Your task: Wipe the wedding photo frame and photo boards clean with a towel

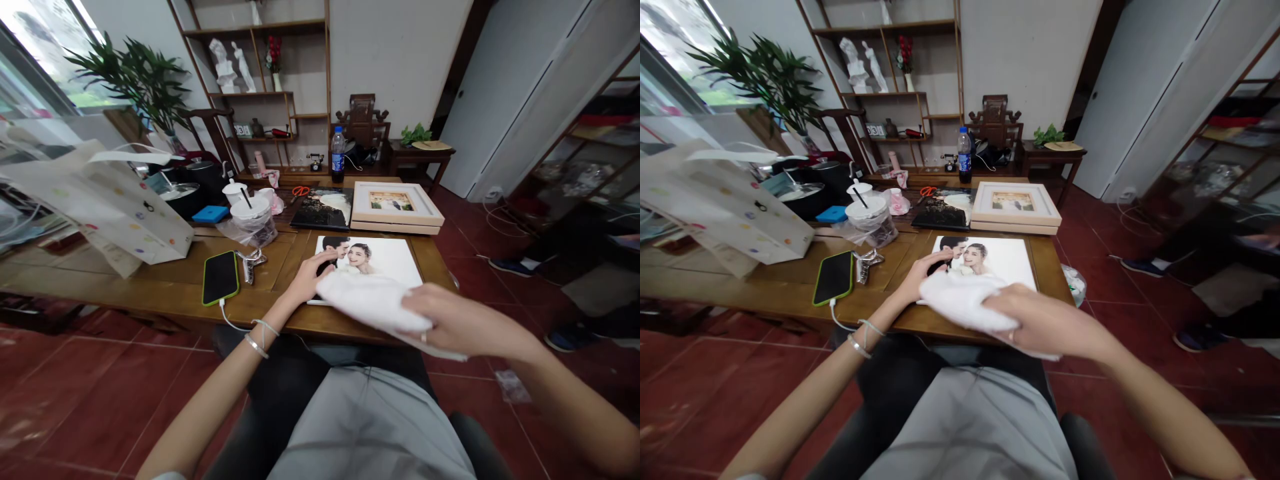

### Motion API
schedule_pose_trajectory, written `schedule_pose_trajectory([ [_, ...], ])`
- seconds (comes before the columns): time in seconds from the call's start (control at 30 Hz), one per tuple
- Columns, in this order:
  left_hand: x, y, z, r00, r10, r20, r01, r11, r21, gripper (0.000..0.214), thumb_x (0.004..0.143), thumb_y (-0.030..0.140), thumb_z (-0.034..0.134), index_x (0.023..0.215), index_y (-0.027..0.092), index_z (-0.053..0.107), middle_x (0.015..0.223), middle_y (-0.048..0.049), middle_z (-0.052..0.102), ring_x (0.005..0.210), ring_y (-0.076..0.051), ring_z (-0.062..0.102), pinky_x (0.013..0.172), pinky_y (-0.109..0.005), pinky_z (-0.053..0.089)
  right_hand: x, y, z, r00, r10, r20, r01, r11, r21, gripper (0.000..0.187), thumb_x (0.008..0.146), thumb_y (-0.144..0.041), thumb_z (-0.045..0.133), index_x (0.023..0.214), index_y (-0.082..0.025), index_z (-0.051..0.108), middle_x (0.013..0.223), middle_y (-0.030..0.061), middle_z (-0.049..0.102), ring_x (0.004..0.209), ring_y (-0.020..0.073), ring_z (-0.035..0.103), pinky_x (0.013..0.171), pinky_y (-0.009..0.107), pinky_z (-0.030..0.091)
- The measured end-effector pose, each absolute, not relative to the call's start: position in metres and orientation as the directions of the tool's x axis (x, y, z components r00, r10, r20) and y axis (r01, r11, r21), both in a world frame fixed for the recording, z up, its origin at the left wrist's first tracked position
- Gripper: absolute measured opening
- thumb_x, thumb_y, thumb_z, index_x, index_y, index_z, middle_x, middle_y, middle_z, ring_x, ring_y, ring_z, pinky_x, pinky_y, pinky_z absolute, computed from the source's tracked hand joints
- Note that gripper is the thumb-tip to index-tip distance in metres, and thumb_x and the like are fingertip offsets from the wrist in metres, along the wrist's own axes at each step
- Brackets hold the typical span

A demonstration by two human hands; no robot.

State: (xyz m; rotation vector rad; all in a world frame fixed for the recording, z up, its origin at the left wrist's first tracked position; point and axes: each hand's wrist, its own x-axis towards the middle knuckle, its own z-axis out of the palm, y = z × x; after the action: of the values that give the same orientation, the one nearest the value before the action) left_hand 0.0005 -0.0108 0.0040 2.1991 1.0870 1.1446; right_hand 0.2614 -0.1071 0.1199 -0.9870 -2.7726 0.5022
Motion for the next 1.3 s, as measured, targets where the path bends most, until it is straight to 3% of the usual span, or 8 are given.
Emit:
schedule_pose_trajectory([
  [0.13,0.002,-0.011,0.004,0.354,0.797,0.489,0.46,-0.604,0.651,0.031,0.084,0.021,0.048,0.113,0.019,0.061,0.123,-0.0061,0.059,0.12,-0.02,0.049,0.106,-0.039,0.034,0.275,-0.069,0.129,-0.509,0.737,0.444,0.714,0.65,-0.26,0.011,0.068,-0.014,0.051,0.058,-0.019,0.049,0.057,-0.0006,0.052,0.055,0.0144,0.049,0.054,0.025,0.034],
  [0.23,0.002,-0.012,0.006,0.354,0.8,0.485,0.468,-0.6,0.649,0.031,0.085,0.021,0.048,0.112,0.019,0.061,0.122,-0.0063,0.06,0.12,-0.02,0.049,0.105,-0.038,0.034,0.258,-0.04,0.127,-0.356,0.742,0.568,0.809,0.549,-0.211,0.011,0.063,-0.009,0.049,0.066,-0.017,0.056,0.064,0.0037,0.058,0.062,0.0189,0.053,0.056,0.027,0.034],
  [0.33,0.002,-0.012,0.006,0.358,0.796,0.488,0.464,-0.605,0.647,0.03,0.085,0.021,0.048,0.111,0.018,0.062,0.121,-0.0069,0.06,0.119,-0.02,0.051,0.105,-0.038,0.035,0.222,-0.017,0.116,-0.465,0.722,0.513,0.784,0.604,-0.14,0.032,0.063,-0.004,0.046,0.087,-0.016,0.063,0.09,0.0094,0.064,0.085,0.0243,0.056,0.067,0.03,0.038],
  [0.4,0.001,-0.011,0.006,0.362,0.796,0.484,0.468,-0.605,0.644,0.03,0.084,0.021,0.048,0.111,0.019,0.062,0.12,-0.0064,0.061,0.116,-0.021,0.052,0.104,-0.039,0.036,0.196,-0.004,0.104,-0.595,0.664,0.453,0.726,0.686,-0.05,0.033,0.067,-0.007,0.047,0.093,-0.016,0.064,0.105,0.0111,0.061,0.099,0.0266,0.052,0.076,0.032,0.038],
  [0.53,0.001,-0.011,0.004,0.309,0.829,0.466,0.522,-0.557,0.645,0.027,0.083,0.023,0.051,0.108,0.018,0.063,0.112,-0.0074,0.065,0.106,-0.023,0.059,0.097,-0.04,0.042,0.168,0.015,0.079,-0.72,0.654,0.232,0.675,0.737,0.018,0.03,0.07,-0.005,0.047,0.091,-0.017,0.065,0.097,0.0096,0.063,0.091,0.0235,0.055,0.072,0.03,0.035],
  [0.8,0.001,-0.01,0.004,0.356,0.806,0.472,0.473,-0.591,0.653,0.031,0.085,0.025,0.048,0.113,0.019,0.061,0.123,-0.0068,0.059,0.122,-0.021,0.048,0.106,-0.039,0.032,0.227,0.005,0.07,-0.621,0.765,0.169,0.776,0.63,-0.001,0.023,0.075,-0.011,0.05,0.092,-0.015,0.065,0.087,0.0092,0.067,0.079,0.0209,0.057,0.063,0.026,0.032],
  [1.0,0.001,-0.011,0.004,0.357,0.801,0.481,0.464,-0.599,0.653,0.031,0.085,0.024,0.049,0.112,0.02,0.062,0.123,-0.0069,0.059,0.121,-0.02,0.048,0.106,-0.04,0.033,0.297,-0.007,0.071,-0.462,0.869,0.178,0.884,0.468,0.01,0.045,0.062,0.0,0.043,0.098,-0.016,0.065,0.089,0.0089,0.069,0.081,0.0225,0.058,0.062,0.026,0.032],
  [1.3,0.001,-0.01,0.004,0.349,0.803,0.482,0.456,-0.595,0.662,0.03,0.084,0.025,0.049,0.112,0.02,0.062,0.123,-0.0071,0.059,0.12,-0.021,0.05,0.106,-0.042,0.033,0.276,-0.01,0.073,-0.46,0.87,0.177,0.886,0.464,0.022,0.043,0.065,-0.002,0.046,0.1,-0.017,0.065,0.093,0.0088,0.068,0.084,0.023,0.059,0.067,0.027,0.034],
])
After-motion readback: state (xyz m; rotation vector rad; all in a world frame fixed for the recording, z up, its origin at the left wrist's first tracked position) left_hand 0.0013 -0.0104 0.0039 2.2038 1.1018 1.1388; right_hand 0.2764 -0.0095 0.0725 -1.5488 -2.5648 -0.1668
